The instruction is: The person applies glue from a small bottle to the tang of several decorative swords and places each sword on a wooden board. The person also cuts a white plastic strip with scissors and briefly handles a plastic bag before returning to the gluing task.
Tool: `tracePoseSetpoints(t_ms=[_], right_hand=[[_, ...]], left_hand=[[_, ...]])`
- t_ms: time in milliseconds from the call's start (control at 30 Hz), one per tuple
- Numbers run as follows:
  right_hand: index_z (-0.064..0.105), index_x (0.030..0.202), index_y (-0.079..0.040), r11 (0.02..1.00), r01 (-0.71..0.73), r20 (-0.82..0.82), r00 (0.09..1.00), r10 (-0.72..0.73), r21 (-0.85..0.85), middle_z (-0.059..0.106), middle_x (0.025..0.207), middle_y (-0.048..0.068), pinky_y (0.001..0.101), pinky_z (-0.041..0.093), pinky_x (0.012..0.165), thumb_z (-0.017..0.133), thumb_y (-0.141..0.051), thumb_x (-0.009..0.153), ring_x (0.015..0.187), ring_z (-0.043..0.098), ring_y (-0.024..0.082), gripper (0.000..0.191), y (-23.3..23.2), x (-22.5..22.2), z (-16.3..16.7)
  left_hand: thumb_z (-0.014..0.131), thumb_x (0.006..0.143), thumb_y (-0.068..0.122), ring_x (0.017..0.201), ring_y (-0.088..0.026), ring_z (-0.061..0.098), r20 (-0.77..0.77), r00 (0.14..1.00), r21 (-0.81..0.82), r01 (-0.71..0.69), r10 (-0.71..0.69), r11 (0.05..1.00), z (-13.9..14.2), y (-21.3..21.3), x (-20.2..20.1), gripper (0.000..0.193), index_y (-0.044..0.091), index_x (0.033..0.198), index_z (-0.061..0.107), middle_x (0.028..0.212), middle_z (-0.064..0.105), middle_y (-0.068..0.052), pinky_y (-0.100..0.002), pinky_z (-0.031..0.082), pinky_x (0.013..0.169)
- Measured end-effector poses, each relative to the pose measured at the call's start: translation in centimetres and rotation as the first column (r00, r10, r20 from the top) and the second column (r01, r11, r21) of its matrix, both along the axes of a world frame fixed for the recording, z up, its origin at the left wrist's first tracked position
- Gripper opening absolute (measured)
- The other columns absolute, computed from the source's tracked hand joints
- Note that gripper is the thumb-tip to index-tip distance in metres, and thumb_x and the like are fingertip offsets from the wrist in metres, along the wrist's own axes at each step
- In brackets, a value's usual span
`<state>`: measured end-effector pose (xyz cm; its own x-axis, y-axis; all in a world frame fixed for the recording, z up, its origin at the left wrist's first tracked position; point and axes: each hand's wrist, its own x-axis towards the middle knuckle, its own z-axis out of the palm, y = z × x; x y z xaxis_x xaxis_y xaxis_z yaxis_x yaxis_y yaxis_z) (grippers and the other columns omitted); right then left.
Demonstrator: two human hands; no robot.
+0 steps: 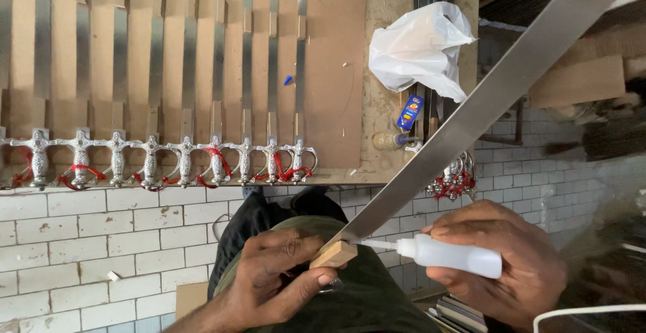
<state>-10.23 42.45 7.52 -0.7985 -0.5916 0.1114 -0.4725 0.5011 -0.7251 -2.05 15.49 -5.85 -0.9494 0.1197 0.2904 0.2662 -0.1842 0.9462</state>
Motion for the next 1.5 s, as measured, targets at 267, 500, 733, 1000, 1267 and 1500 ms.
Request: tracePoseSetpoints(t_ms=[267, 500, 733, 1000, 1267, 1500], right_hand=[[0.066, 0.113, -0.002, 0.998, -0.059, -0.051, 0.997, 0.058, -0.015, 0.074, 0.103, 0.015, 0.0316, 0.069, 0.074, 0.085, -0.021, 0.083, 0.095, 0.081, 0.024, 0.041, 0.6, -0.2, 0.6], [0.067, 0.111, -0.004, 1.000, 0.011, -0.073, 0.997, -0.010, 0.003, 0.074, 0.103, 0.016, 0.0316, 0.067, 0.076, 0.085, -0.019, 0.082, 0.095, 0.080, 0.023, 0.037, 0.7, 0.4, 0.4], [0.064, 0.121, 0.005, 0.862, 0.269, 0.300, 0.943, -0.144, -0.431, 0.066, 0.118, 0.025, 0.0343, 0.067, 0.066, 0.079, -0.009, 0.095, 0.080, 0.075, 0.022, 0.033, 0.5, 1.3, -2.2], [0.064, 0.123, 0.008, 0.714, 0.267, 0.346, 0.938, -0.037, -0.647, 0.066, 0.112, 0.028, 0.0310, 0.062, 0.059, 0.081, -0.005, 0.098, 0.067, 0.069, 0.017, 0.033, 0.4, 0.1, -4.4], [0.065, 0.115, 0.007, 0.891, 0.224, 0.304, 0.947, -0.104, -0.394, 0.069, 0.109, 0.026, 0.0293, 0.062, 0.062, 0.082, -0.008, 0.091, 0.075, 0.075, 0.023, 0.033, -0.2, -0.4, -2.4], [0.068, 0.108, 0.002, 0.992, 0.103, 0.096, 0.991, -0.096, -0.077, 0.072, 0.104, 0.018, 0.0319, 0.063, 0.083, 0.086, -0.017, 0.082, 0.091, 0.074, 0.020, 0.037, -0.9, -0.4, -0.6]], left_hand=[[0.078, 0.097, 0.012, 0.079, -0.018, 0.070, -0.044, 0.998, 0.001, 0.037, -0.037, 0.999, -0.2, 0.1, 0.0, 0.027, -0.003, 0.119, 0.073, 0.096, 0.079, -0.011, -0.030, 0.055, 0.065], [0.079, 0.094, 0.013, 0.077, -0.016, 0.072, 0.015, 0.999, -0.002, 0.030, -0.030, 1.000, 0.0, 0.4, -0.3, 0.029, -0.004, 0.118, 0.074, 0.095, 0.079, -0.012, -0.028, 0.057, 0.066], [0.066, 0.101, 0.022, 0.077, -0.014, 0.073, 0.166, 0.971, 0.087, 0.157, -0.170, 0.984, 0.9, -0.8, -2.1, 0.032, -0.002, 0.123, 0.071, 0.097, 0.074, -0.010, -0.027, 0.060, 0.066], [0.059, 0.106, 0.028, 0.055, -0.012, 0.067, 0.518, 0.722, 0.575, 0.104, -0.459, 0.812, 0.6, -1.6, -5.8, 0.036, -0.006, 0.103, 0.068, 0.073, 0.063, -0.009, -0.024, 0.048, 0.034], [0.063, 0.105, 0.032, 0.042, -0.010, 0.060, 0.616, 0.463, 0.665, 0.128, -0.637, 0.736, 0.5, -1.1, -6.0, 0.041, -0.008, 0.101, 0.068, 0.057, 0.060, -0.009, -0.021, 0.044, 0.029], [0.063, 0.099, 0.030, 0.045, -0.008, 0.063, 0.606, 0.444, 0.674, 0.153, -0.660, 0.722, 1.4, -0.9, -6.2, 0.044, -0.002, 0.127, 0.073, 0.066, 0.065, -0.007, -0.021, 0.046, 0.031]])
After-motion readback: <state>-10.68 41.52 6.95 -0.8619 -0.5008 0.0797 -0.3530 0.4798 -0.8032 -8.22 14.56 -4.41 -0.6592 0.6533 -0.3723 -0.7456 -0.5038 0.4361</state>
